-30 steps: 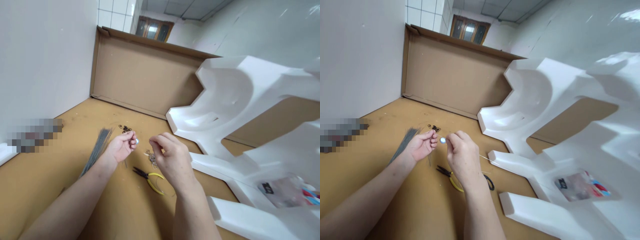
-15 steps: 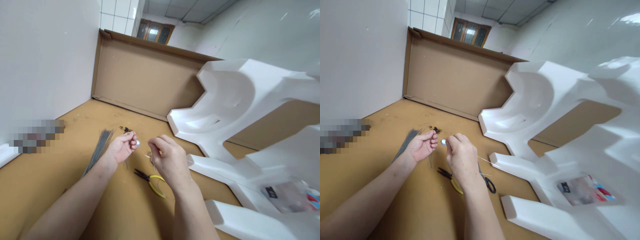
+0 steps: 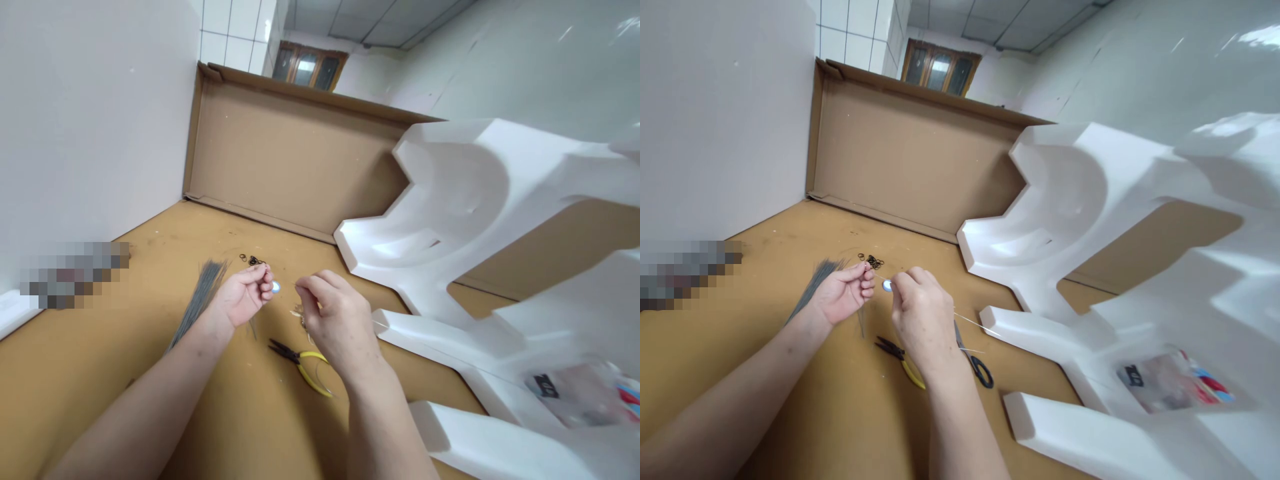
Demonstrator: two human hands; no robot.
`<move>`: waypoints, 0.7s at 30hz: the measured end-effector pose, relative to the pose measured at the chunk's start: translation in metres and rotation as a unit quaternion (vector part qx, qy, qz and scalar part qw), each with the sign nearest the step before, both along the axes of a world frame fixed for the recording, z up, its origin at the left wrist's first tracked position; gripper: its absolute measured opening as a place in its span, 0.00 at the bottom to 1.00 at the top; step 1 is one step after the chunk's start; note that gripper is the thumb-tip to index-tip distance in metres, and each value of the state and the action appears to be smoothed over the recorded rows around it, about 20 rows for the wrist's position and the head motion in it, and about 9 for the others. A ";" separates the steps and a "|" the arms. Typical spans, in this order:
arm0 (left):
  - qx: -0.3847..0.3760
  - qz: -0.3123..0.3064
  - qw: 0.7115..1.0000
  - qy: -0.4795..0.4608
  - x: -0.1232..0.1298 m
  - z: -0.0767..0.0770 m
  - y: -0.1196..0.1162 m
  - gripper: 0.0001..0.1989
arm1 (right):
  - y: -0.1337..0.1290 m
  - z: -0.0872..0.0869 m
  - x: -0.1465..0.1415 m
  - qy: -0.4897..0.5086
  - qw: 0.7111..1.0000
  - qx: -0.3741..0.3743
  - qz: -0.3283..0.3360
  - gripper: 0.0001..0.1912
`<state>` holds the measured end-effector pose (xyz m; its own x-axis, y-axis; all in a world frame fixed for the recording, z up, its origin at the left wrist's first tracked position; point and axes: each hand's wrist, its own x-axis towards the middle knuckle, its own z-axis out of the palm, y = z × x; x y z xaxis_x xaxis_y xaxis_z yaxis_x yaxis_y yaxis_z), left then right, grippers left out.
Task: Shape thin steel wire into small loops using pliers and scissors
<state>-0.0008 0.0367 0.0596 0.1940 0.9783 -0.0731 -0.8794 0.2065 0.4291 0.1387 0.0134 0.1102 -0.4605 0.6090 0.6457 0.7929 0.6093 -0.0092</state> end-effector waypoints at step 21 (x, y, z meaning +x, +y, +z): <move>-0.005 -0.014 1.000 -0.023 0.003 0.002 -0.001 0.10 | 0.002 -0.002 0.000 -0.010 1.000 0.015 -0.015 0.10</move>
<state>0.0023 0.0361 0.0611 0.2257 0.9714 -0.0734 -0.8918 0.2363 0.3859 0.1384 0.0153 0.1080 -0.4553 0.6037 0.6544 0.8112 0.5842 0.0254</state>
